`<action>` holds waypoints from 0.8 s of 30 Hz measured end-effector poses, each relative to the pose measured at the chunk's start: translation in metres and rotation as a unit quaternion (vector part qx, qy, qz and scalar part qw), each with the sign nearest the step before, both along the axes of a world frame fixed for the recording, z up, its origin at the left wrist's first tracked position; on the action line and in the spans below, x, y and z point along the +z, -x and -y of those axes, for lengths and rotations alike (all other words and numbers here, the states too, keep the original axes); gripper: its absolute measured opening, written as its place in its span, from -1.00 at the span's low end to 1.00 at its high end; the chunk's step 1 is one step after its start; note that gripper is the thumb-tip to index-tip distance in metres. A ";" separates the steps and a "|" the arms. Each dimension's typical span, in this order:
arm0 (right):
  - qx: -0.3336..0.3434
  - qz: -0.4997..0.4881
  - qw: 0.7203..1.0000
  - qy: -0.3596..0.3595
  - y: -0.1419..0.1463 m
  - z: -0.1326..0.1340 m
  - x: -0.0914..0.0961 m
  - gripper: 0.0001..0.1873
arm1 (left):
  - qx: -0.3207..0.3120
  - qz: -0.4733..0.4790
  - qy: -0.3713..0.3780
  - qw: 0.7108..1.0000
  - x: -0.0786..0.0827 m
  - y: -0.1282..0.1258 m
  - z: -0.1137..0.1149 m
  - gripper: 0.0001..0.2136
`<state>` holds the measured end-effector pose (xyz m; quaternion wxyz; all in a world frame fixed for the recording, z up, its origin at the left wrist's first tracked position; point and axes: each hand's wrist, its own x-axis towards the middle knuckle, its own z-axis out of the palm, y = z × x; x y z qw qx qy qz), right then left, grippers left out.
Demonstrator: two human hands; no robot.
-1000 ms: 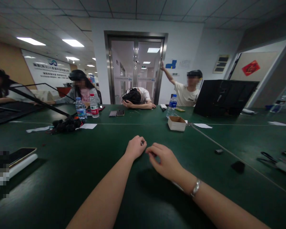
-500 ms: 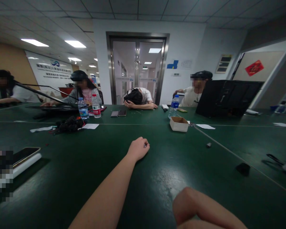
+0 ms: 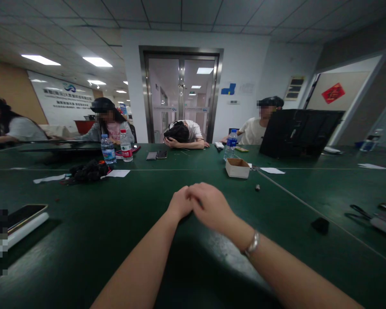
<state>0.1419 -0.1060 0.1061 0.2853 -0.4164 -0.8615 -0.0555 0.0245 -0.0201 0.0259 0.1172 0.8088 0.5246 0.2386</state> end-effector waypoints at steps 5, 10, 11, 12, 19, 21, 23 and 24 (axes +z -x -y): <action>-0.380 0.083 0.919 0.067 -0.121 -0.086 -0.042 -0.64 | -0.024 0.003 0.000 1.000 0.005 0.001 0.002 -0.75; -0.443 0.101 0.865 0.212 -0.187 -0.095 -0.068 -0.57 | -0.031 0.012 0.015 0.999 0.005 0.002 0.001 -0.75; -0.436 0.114 0.865 0.222 -0.191 -0.091 -0.066 -0.57 | -0.031 0.013 0.014 0.999 0.005 0.002 0.001 -0.75; -0.428 0.132 0.866 0.224 -0.193 -0.085 -0.062 -0.59 | -0.031 0.014 0.014 0.999 0.005 0.002 0.001 -0.75; -0.436 0.143 0.869 0.183 -0.224 -0.016 -0.013 -0.70 | -0.034 0.009 0.016 0.999 0.009 0.003 0.004 -0.76; -0.476 0.083 0.856 0.183 -0.252 0.004 -0.012 -0.68 | -0.033 0.008 0.016 0.999 0.009 0.003 0.005 -0.75; -0.494 0.039 0.849 0.184 -0.282 0.019 -0.019 -0.71 | -0.034 0.012 0.016 0.999 0.008 0.003 0.004 -0.74; -0.497 0.024 0.849 0.179 -0.296 0.024 -0.025 -0.74 | -0.035 0.014 0.015 0.999 0.007 0.003 0.003 -0.74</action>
